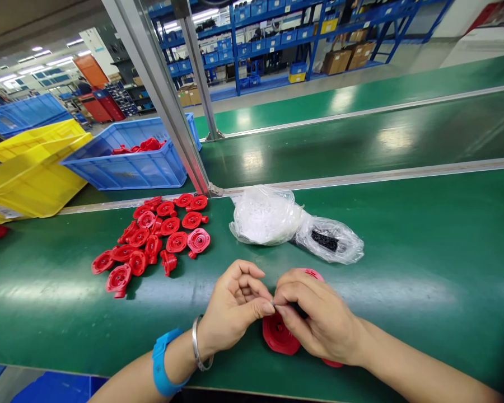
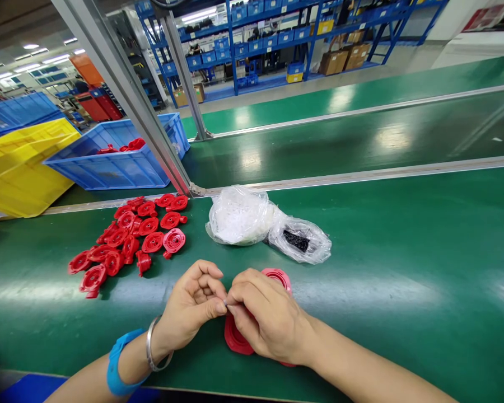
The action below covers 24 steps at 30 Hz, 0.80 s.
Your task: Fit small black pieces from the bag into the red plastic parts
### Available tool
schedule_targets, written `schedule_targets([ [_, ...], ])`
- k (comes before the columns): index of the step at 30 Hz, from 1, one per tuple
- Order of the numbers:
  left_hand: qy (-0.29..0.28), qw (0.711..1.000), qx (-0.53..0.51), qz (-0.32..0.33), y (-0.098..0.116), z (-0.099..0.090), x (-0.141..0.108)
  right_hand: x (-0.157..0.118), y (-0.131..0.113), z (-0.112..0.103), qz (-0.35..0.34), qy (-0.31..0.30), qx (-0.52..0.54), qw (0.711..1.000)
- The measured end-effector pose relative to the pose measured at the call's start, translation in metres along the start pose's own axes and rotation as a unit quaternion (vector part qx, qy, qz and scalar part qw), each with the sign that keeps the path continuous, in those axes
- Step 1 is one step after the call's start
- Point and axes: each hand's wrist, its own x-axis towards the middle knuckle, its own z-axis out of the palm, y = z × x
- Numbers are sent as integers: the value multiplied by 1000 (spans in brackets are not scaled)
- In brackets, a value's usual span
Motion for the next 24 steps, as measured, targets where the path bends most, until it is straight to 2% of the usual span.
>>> schedule_targets([
  [5,9,1000,17,-5,-2,-1,0,1,2,0,-7,-6,19,1000],
  [13,21,999,23,7,0,0,2,6,3,-2,26,12,83,996],
  [24,26,998,49,6,0,-1,2,5,1,-3,37,17,83,996],
])
